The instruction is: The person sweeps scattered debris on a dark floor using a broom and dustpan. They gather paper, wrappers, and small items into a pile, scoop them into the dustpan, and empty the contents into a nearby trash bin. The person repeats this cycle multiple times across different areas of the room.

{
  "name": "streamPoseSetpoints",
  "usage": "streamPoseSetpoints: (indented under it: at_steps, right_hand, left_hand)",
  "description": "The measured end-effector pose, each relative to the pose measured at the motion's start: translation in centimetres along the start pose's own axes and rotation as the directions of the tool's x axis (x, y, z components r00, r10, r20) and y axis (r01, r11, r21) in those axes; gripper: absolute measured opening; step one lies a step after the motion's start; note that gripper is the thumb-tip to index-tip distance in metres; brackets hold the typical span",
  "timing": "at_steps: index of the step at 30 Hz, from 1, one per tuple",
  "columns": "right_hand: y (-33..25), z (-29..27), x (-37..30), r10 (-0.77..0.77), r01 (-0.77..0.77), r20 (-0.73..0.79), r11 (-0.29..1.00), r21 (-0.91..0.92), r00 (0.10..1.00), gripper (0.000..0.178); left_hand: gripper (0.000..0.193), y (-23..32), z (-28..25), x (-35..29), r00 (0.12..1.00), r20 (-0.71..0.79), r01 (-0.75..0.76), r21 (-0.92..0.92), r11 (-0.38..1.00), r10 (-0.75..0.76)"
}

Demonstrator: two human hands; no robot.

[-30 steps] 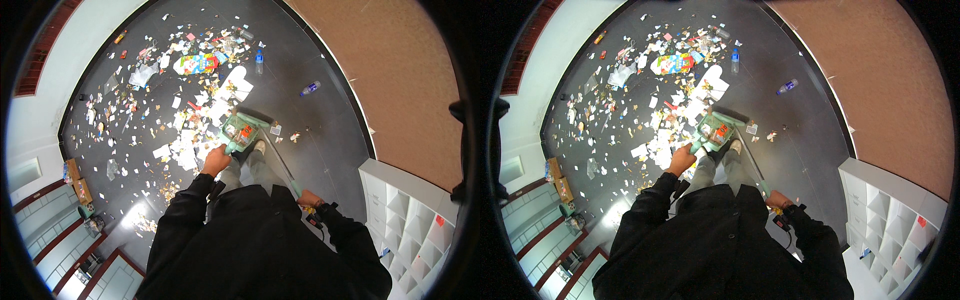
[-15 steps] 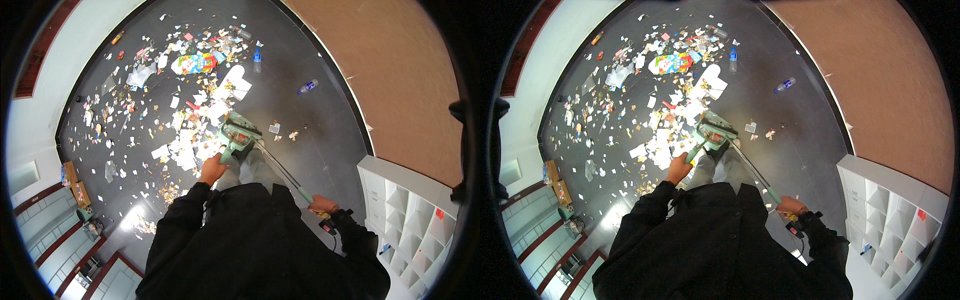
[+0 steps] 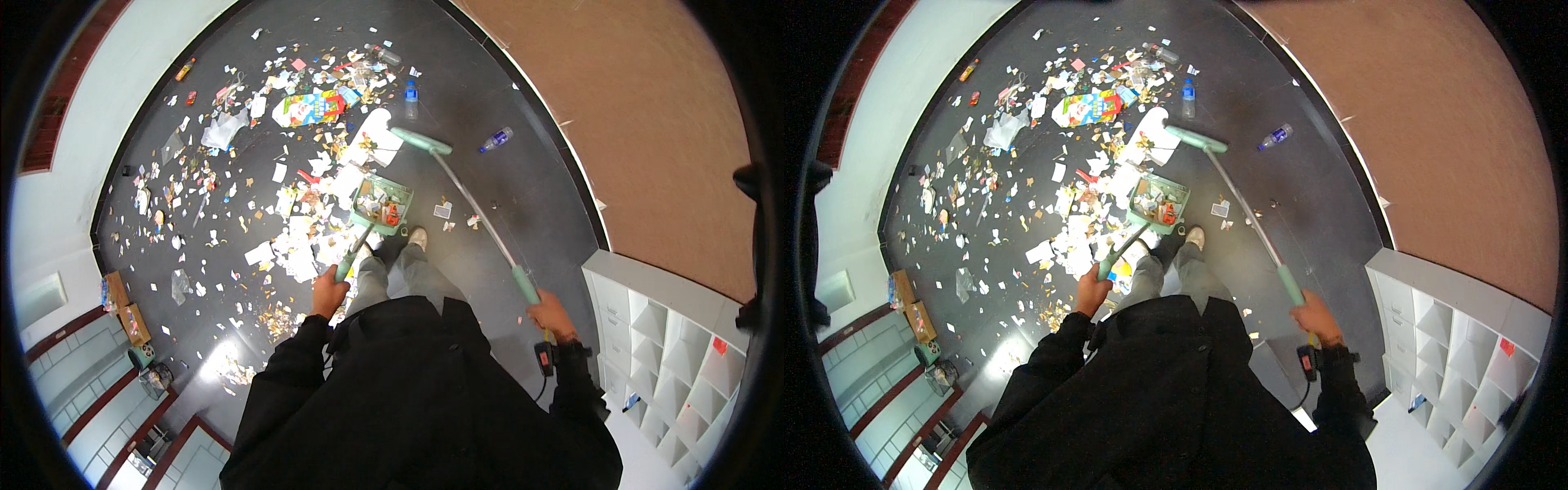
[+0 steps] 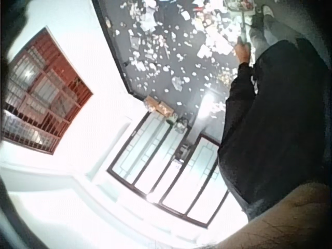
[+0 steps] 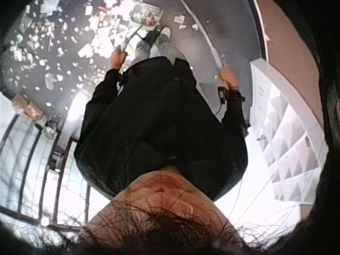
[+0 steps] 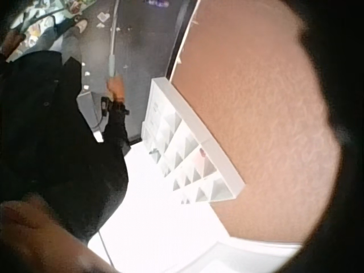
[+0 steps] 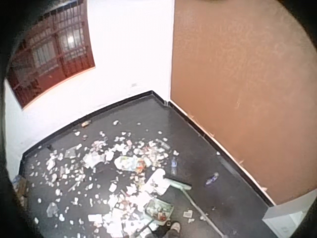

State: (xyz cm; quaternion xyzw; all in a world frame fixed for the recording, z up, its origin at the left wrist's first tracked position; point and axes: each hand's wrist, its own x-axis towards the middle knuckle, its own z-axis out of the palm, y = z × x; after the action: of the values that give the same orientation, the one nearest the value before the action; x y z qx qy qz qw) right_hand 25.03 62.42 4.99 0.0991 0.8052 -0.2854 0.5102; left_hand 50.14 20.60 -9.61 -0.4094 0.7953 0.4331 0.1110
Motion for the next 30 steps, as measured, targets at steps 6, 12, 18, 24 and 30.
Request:
streamPoseSetpoints:
  at_steps: [6, 12, 18, 24, 30]
  right_hand:
    - [-6.9, -0.7, 10.8, -0.114, 0.111, -0.062, 0.993, -0.051, 0.992, 0.015]
    - [-12.5, 0.8, 18.4, -0.203, 0.182, 0.106, 0.967, 0.180, 0.973, 0.010]
    - [-14.8, 4.7, 25.2, -0.218, 0.211, 0.109, 0.975, 0.070, 0.970, 0.015]
    - [-12.8, 7.3, 28.5, -0.167, 0.195, 0.102, 0.866, -0.460, 0.981, 0.023]
    - [-8.8, 7.0, 26.5, -0.098, 0.145, 0.114, 0.820, -0.554, 0.989, 0.031]
  left_hand:
    - [0.030, 3.7, 0.3, 0.7, 0.999, -0.039, 0.030, 0.061, 0.998, -0.028]
    - [0.032, 7.1, 0.7, 2.4, 0.990, -0.086, 0.117, 0.052, 0.992, -0.112]
    - [0.036, 10.5, 2.6, 5.6, 0.977, -0.142, 0.150, -0.074, 0.986, -0.159]
    - [0.040, 10.9, 3.1, 6.6, 0.966, -0.098, 0.222, -0.160, 0.962, -0.239]
    - [0.039, 8.9, 1.9, 4.9, 0.953, -0.073, 0.286, -0.108, 0.952, -0.294]
